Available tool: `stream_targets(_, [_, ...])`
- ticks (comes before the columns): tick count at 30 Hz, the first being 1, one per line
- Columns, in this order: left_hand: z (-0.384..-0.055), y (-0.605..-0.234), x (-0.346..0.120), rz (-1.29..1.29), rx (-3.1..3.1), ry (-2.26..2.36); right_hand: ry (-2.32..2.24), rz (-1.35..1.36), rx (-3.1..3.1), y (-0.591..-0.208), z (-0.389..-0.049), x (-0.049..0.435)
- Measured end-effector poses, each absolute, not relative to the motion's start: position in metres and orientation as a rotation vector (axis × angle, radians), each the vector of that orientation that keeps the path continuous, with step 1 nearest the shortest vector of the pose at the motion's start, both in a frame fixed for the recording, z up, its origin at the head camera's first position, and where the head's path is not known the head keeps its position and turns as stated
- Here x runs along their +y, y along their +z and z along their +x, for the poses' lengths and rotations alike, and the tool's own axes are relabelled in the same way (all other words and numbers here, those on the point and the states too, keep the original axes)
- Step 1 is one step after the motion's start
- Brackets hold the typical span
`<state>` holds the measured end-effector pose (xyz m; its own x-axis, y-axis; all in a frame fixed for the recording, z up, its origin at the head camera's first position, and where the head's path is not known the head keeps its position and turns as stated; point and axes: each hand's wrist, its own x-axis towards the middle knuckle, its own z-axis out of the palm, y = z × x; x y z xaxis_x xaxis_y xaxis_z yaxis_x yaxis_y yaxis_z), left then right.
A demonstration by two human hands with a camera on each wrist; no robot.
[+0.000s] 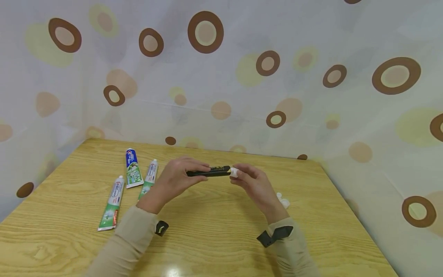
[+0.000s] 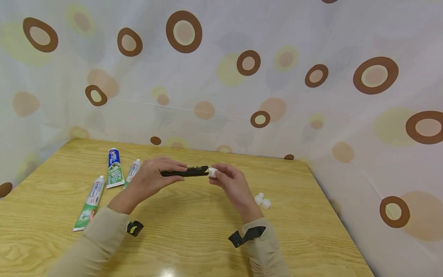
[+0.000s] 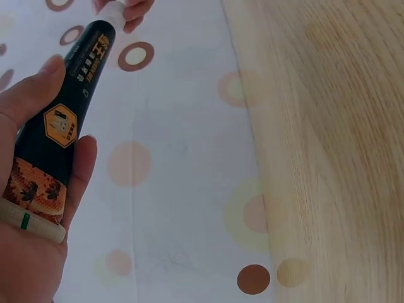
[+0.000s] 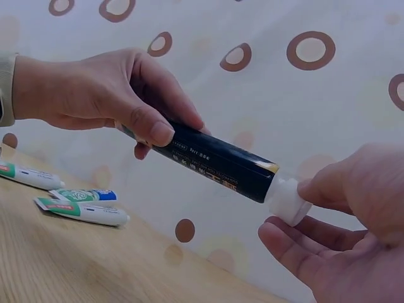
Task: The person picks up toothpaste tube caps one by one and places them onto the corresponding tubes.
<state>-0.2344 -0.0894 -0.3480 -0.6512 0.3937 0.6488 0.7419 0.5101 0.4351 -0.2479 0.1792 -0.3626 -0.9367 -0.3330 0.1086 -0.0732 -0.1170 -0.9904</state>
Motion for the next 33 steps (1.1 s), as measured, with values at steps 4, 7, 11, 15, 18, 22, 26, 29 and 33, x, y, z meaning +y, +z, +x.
stream_targets(4, [-0.237,-0.352,-0.09,-0.971,-2.279,-1.065,-2.205,-0.474,1.957,-0.364,-0.245,0.181])
stream_targets(7, [-0.238,-0.357,-0.093,-0.996,-2.287,-1.117,-2.171,-0.498,2.015,-0.365,-0.244,0.181])
stream_targets(11, [-0.24,-0.362,-0.097,-1.025,-2.292,-1.15,-2.068,-0.514,2.159,-0.364,-0.241,0.178])
stream_targets(15, [-0.241,-0.362,-0.101,-1.016,-2.316,-1.159,-1.985,-0.496,2.261,-0.36,-0.239,0.174])
stream_targets(18, [-0.24,-0.36,-0.104,-0.989,-2.339,-1.195,-1.957,-0.484,2.28,-0.358,-0.239,0.173])
stream_targets(22, [-0.238,-0.357,-0.106,-0.969,-2.332,-1.259,-1.943,-0.512,2.273,-0.356,-0.238,0.174])
stream_targets(26, [-0.238,-0.356,-0.106,-0.979,-2.31,-1.305,-1.948,-0.555,2.283,-0.355,-0.237,0.177])
stream_targets(29, [-0.239,-0.357,-0.104,-0.982,-2.31,-1.352,-1.952,-0.563,2.319,-0.355,-0.235,0.178])
stream_targets(33, [-0.24,-0.358,-0.102,-0.97,-2.322,-1.422,-1.96,-0.536,2.38,-0.354,-0.232,0.177])
